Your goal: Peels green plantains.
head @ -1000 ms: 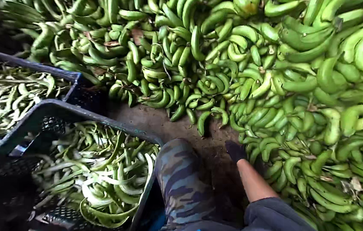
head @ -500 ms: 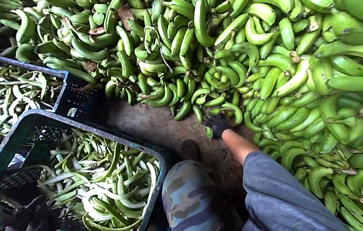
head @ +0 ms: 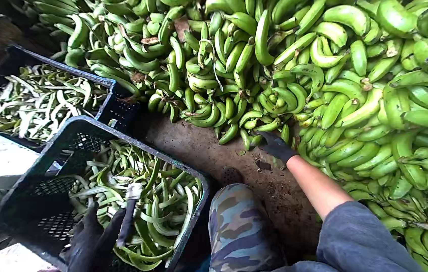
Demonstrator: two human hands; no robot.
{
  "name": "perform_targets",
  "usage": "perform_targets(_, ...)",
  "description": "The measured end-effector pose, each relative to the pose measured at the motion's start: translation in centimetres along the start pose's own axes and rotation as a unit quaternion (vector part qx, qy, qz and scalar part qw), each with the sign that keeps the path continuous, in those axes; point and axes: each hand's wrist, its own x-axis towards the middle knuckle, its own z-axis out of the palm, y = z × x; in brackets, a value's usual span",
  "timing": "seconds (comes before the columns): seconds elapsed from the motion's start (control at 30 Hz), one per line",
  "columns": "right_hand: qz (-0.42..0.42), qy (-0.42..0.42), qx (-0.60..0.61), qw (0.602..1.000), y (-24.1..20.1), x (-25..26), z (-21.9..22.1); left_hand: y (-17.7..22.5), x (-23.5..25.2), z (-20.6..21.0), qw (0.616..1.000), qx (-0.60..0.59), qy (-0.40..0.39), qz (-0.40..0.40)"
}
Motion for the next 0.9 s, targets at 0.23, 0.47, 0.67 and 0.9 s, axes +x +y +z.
perform_targets(0.23,-0.006,0.109,0.424,0.899,-14.5,-4.8,-6.1,7.1,-4.0,-0.1,0.964,-0.22,-0.038,0.147)
perform_targets(0.47,-0.237,0.032,0.602,0.762,-36.0,-11.1,-8.4,15.5,-7.2,1.8,0.792,-0.541,-0.164,0.231)
perform_targets(0.67,-0.389,-0.061,0.253,0.884,-40.6,-16.2,-6.1,11.3,-7.3,-8.2,0.602,-0.759,0.086,0.234)
perform_targets(0.9,-0.38,-0.346,0.202,0.834,-44.1,-13.6,-2.3,3.3,-10.5,-10.4,0.798,-0.544,0.134,0.222)
